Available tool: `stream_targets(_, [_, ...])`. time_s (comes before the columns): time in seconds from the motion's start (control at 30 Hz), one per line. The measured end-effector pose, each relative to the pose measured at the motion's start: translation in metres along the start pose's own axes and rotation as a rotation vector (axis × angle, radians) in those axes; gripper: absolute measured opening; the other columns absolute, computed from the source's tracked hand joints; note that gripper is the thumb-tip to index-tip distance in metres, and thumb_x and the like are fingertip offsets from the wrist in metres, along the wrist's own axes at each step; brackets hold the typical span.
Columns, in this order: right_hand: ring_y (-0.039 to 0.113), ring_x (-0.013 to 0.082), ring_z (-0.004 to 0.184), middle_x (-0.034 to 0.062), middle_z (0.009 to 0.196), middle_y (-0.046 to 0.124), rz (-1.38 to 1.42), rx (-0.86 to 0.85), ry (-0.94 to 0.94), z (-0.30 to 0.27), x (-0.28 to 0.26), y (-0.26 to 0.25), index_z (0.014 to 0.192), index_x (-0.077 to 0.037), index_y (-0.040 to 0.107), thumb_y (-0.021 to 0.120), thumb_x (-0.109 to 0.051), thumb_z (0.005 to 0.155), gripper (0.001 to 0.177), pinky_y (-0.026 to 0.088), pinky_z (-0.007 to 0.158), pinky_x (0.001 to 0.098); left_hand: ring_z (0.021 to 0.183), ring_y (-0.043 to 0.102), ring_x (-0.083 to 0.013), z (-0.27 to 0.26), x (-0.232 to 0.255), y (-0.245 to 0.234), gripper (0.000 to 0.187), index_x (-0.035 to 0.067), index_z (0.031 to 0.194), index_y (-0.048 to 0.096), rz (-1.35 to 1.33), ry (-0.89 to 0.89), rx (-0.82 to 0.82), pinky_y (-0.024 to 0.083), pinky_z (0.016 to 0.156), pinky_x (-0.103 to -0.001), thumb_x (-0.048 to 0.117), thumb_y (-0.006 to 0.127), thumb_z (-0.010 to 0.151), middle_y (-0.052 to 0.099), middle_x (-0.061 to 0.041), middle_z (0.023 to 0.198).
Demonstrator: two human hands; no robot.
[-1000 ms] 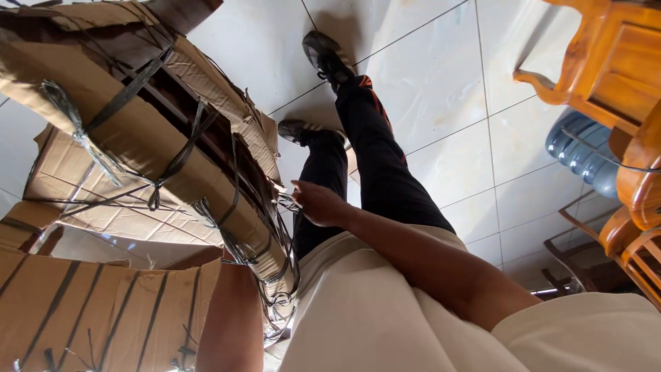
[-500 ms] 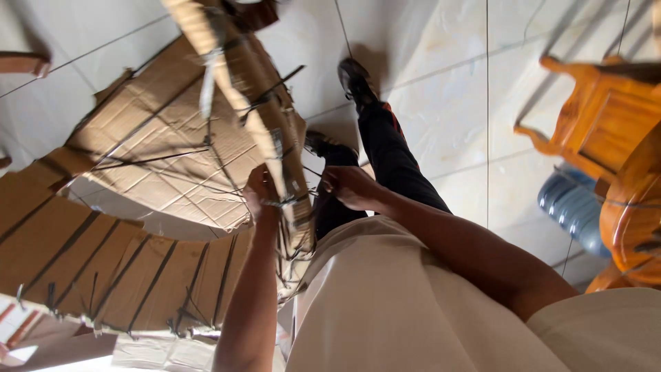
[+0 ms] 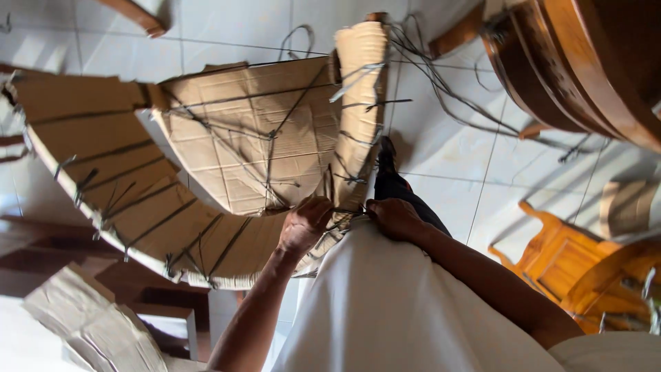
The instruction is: Wrapping a wooden chair frame with cardboard and securing it with plastic ties
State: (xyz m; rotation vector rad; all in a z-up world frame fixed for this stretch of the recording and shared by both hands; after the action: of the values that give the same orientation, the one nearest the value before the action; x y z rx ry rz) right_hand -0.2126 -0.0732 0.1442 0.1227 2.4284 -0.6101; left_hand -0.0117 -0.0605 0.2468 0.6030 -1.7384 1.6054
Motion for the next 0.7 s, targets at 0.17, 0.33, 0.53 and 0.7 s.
stream_targets(0.17, [0.066, 0.0441, 0.080, 0.0180, 0.086, 0.071, -0.141, 0.083, -0.099, -0.029, -0.031, -0.020, 0.099, -0.009, 0.064, 0.045, -0.024, 0.097, 0.025, 0.052, 0.072, 0.0536, 0.088, 0.073, -0.0331, -0.019, -0.024, -0.006, 0.012, 0.017, 0.100, 0.078, -0.132, -0.210, 0.133, 0.060, 0.073, -0.044, 0.014, 0.072, 0.090, 0.076, -0.007, 0.091])
stream_targets(0.33, [0.070, 0.0446, 0.086, 0.0182, 0.080, 0.069, -0.157, 0.130, 0.013, -0.021, 0.017, -0.004, 0.100, -0.010, 0.064, 0.044, -0.022, 0.100, 0.023, 0.054, 0.075, 0.0539, 0.088, 0.074, -0.0349, 0.001, -0.013, -0.028, 0.009, 0.014, 0.100, 0.079, -0.247, -0.221, 0.215, 0.060, 0.075, -0.043, 0.015, 0.071, 0.095, 0.077, -0.011, 0.094])
stream_targets(0.53, [0.069, 0.0453, 0.084, 0.0159, 0.081, 0.072, 0.098, 0.204, -0.014, -0.050, -0.032, -0.033, 0.092, -0.016, 0.062, 0.044, -0.041, 0.106, 0.034, 0.054, 0.073, 0.0538, 0.075, 0.074, -0.0384, 0.019, 0.043, -0.021, 0.009, 0.003, 0.090, 0.075, -0.116, 0.234, 0.093, 0.061, 0.072, -0.044, 0.006, 0.067, 0.093, 0.074, -0.018, 0.080])
stream_targets(0.7, [0.072, 0.0424, 0.082, 0.0169, 0.078, 0.072, -0.010, 0.228, -0.097, -0.062, -0.065, -0.044, 0.091, -0.017, 0.067, 0.057, -0.030, 0.100, 0.019, 0.056, 0.070, 0.0529, 0.080, 0.073, -0.0289, 0.019, 0.048, -0.009, 0.013, 0.015, 0.094, 0.074, -0.057, 0.021, -0.088, 0.060, 0.071, -0.040, 0.020, 0.063, 0.097, 0.073, -0.006, 0.080])
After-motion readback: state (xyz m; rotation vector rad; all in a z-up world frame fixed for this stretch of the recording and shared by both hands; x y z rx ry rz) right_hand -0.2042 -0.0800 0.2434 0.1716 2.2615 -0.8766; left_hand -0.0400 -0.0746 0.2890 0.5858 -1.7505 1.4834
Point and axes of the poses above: each hand's wrist, its own z-axis towards the middle knuckle, its own y-axis out of the palm, x = y × z, the point moved 7 cm from there along z, towards the middle knuckle
